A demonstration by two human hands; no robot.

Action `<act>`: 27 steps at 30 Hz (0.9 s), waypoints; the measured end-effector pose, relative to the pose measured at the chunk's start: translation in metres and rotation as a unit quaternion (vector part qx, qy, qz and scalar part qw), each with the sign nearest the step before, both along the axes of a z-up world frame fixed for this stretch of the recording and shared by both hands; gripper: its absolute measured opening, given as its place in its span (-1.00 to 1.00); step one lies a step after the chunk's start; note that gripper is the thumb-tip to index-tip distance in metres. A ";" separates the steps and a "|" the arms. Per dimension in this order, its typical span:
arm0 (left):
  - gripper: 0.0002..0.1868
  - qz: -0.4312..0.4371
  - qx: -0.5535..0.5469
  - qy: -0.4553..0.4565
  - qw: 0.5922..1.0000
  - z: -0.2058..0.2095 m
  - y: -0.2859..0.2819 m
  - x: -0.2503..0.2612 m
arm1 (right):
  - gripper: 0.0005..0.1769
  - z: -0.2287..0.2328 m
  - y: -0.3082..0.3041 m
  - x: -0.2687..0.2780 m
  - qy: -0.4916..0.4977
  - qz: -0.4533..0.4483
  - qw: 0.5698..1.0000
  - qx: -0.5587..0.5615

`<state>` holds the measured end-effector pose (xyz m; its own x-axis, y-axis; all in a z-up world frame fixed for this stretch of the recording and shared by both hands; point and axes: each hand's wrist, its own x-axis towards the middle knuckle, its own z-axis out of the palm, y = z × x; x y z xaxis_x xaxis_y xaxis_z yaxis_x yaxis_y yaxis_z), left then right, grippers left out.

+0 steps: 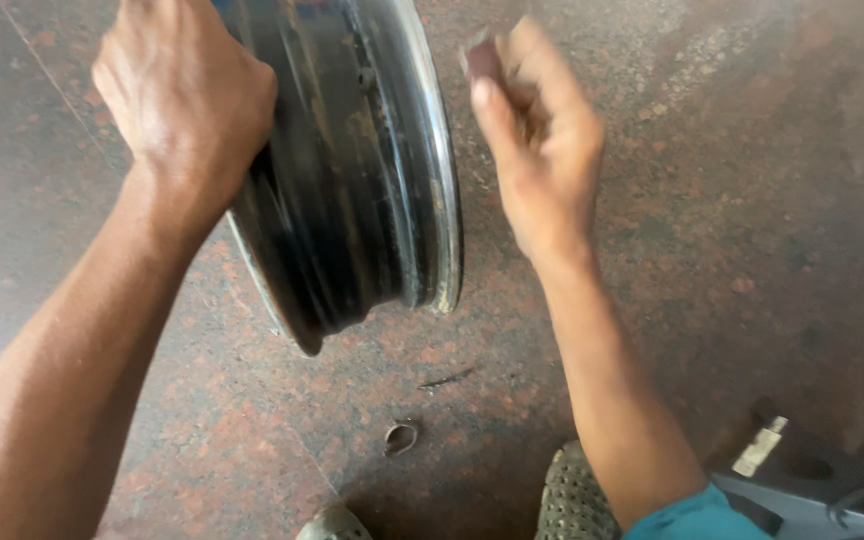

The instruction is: The person is sanding a dark, circular metal object, likely a wheel rim or pulley, using a small piece of sandpaper. They hold the object with their left hand and rub the sandpaper against the outer rim and inner grooves with their right hand. The person rotates the object periodically to access different sections of the surface.

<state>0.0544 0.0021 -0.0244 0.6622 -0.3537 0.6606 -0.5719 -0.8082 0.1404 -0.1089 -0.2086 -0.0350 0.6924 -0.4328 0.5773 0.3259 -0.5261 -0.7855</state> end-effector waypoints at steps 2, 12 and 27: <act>-0.95 0.003 -0.010 0.098 0.995 -0.002 -0.004 0.005 | -0.65 -0.006 0.000 -0.018 -0.045 0.049 0.998 -0.017; -0.96 -0.020 -0.005 -0.018 1.000 -0.008 -0.003 0.007 | -0.76 -0.036 0.017 -0.019 -0.076 -0.051 0.959 -0.269; -0.84 -0.027 -0.001 -0.036 0.999 -0.003 -0.001 0.007 | -0.69 -0.047 0.043 -0.031 -0.044 -0.064 0.975 -0.209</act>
